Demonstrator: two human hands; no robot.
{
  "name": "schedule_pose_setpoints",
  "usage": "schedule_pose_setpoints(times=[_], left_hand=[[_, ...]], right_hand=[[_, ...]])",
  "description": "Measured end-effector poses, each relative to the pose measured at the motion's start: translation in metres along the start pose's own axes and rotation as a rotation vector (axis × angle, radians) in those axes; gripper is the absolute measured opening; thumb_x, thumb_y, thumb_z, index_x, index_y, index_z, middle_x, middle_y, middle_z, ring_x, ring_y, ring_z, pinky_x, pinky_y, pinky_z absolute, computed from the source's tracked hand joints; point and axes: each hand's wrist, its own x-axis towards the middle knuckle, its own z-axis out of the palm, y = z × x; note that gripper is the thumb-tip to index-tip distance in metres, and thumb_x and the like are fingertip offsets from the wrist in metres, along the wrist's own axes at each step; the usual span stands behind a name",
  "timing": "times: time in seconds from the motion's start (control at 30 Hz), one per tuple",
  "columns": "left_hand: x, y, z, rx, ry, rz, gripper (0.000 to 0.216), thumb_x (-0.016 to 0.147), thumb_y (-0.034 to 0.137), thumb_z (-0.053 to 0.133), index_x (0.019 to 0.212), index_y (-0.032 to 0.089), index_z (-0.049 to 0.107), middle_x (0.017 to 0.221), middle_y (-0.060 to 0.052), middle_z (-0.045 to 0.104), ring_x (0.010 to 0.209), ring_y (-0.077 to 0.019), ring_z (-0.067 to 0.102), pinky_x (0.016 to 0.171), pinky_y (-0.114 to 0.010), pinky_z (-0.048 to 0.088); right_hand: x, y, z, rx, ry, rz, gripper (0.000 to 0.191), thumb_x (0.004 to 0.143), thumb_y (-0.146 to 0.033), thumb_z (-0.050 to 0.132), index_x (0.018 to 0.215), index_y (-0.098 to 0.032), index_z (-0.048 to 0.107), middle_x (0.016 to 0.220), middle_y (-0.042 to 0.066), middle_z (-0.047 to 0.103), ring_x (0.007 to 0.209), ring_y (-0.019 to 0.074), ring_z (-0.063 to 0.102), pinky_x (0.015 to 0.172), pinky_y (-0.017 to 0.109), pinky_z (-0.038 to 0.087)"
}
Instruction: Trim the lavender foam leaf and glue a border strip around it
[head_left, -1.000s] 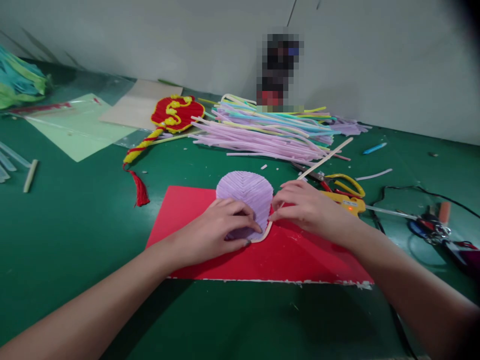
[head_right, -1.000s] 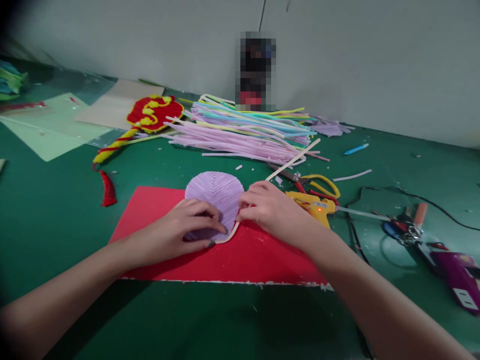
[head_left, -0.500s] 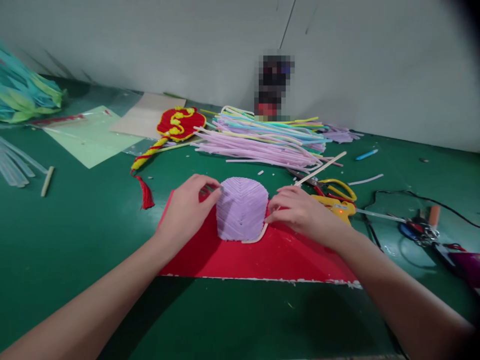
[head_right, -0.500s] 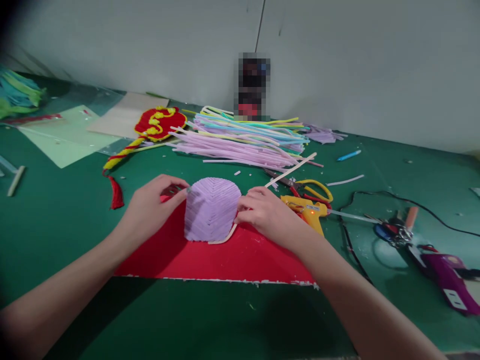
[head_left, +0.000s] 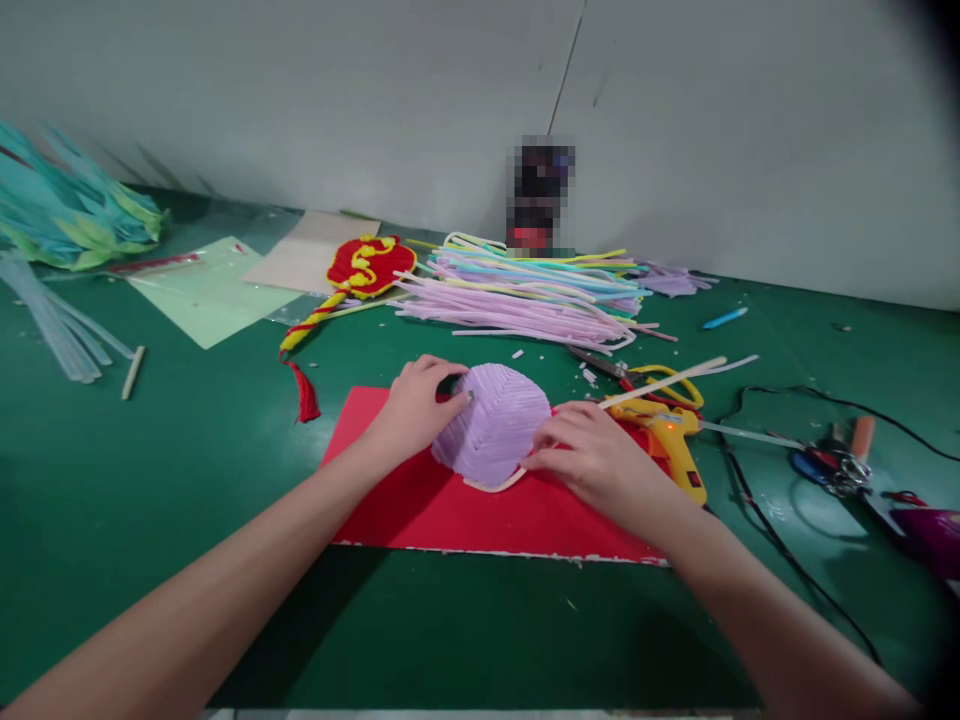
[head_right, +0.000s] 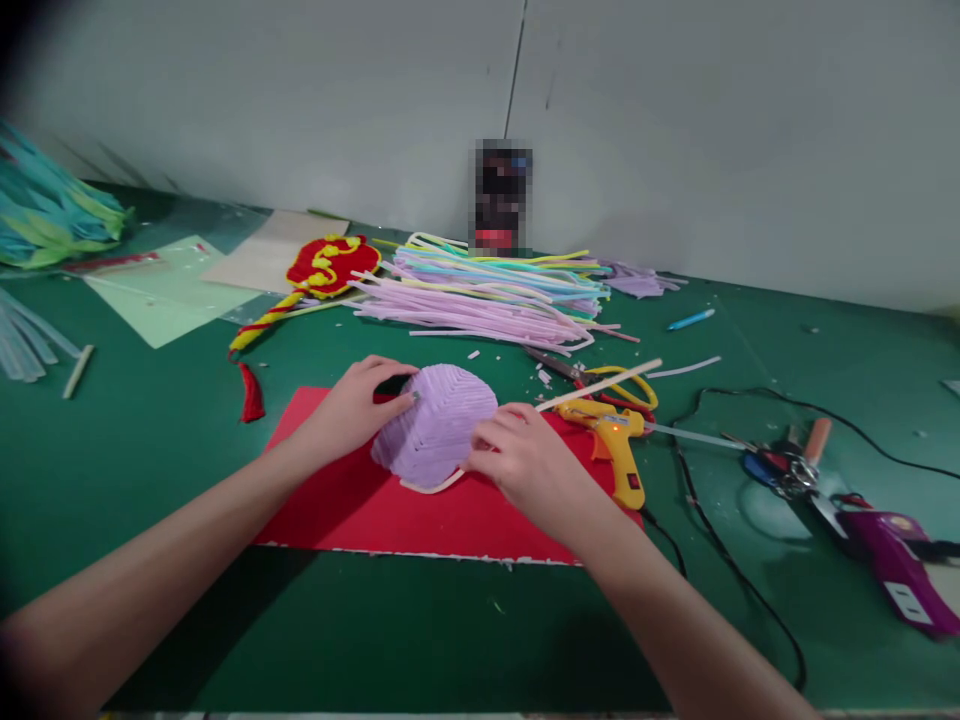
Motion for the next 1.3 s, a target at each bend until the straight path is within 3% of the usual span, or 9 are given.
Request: schedule_pose_setpoints(times=[0.37,0.47,0.57,0.7,0.83,1.03,1.3], left_hand=[[0.018,0.004,0.016,-0.013,-0.154,0.272,0.031,0.080,0.019,0.056,0.110,0.022,0.061,0.112,-0.005,0.056,0.108,-0.0191,0.049,0.098,-0.039,0.036],[0.009,0.008,0.010,0.019,-0.066,0.331,0.031,0.081,0.016,0.056,0.111,0.022,0.060,0.118,-0.006,0.053,0.110,-0.0197,0.046,0.097,-0.038,0.035],[-0.005,0.009,-0.002,0.027,-0.003,0.390,0.021,0.083,0.017,0.054,0.101,0.022,0.064,0.114,-0.004,0.054,0.105,-0.0183,0.048,0.093,-0.036,0.036],[-0.022,0.004,-0.010,-0.086,-0.263,0.429,0.011,0.084,0.023,0.056,0.086,0.024,0.067,0.090,0.000,0.061,0.089,-0.0150,0.054,0.082,-0.031,0.039],[-0.027,-0.003,-0.008,-0.138,-0.428,0.444,0.007,0.082,0.024,0.060,0.084,0.025,0.067,0.091,0.002,0.061,0.091,-0.0147,0.054,0.085,-0.032,0.036],[-0.029,-0.006,-0.010,-0.128,-0.479,0.428,0.010,0.078,0.022,0.063,0.085,0.028,0.066,0.094,0.002,0.057,0.095,-0.0159,0.051,0.088,-0.034,0.031],[-0.033,-0.008,-0.009,-0.104,-0.457,0.482,0.006,0.081,0.023,0.060,0.083,0.027,0.064,0.094,0.002,0.055,0.094,-0.0148,0.050,0.086,-0.033,0.030]], right_hand=[[-0.006,-0.054,0.016,0.047,0.039,0.112,0.025,0.084,-0.006,0.050,0.098,-0.021,0.064,0.083,0.004,0.061,0.079,0.0175,0.051,0.074,0.032,0.036],[-0.010,-0.058,0.024,0.093,0.081,0.152,0.023,0.086,-0.007,0.049,0.098,-0.020,0.063,0.084,0.004,0.062,0.079,0.0177,0.051,0.072,0.032,0.035],[-0.014,-0.058,0.030,0.133,0.125,0.164,0.021,0.087,-0.010,0.048,0.099,-0.020,0.063,0.086,0.004,0.063,0.080,0.0175,0.052,0.071,0.031,0.035],[-0.014,-0.057,0.032,0.145,0.180,0.167,0.021,0.090,-0.014,0.045,0.096,-0.020,0.064,0.085,0.004,0.065,0.080,0.0174,0.053,0.071,0.031,0.036],[-0.014,-0.056,0.032,0.136,0.208,0.153,0.022,0.090,-0.014,0.044,0.096,-0.020,0.065,0.084,0.004,0.066,0.080,0.0168,0.054,0.071,0.031,0.037],[-0.018,-0.055,0.034,0.114,0.232,0.123,0.024,0.090,-0.012,0.044,0.099,-0.019,0.065,0.088,0.005,0.067,0.081,0.0168,0.054,0.074,0.033,0.037],[-0.016,-0.055,0.035,0.148,0.249,0.126,0.025,0.091,-0.012,0.043,0.100,-0.019,0.065,0.086,0.006,0.067,0.080,0.0167,0.054,0.071,0.032,0.037]])
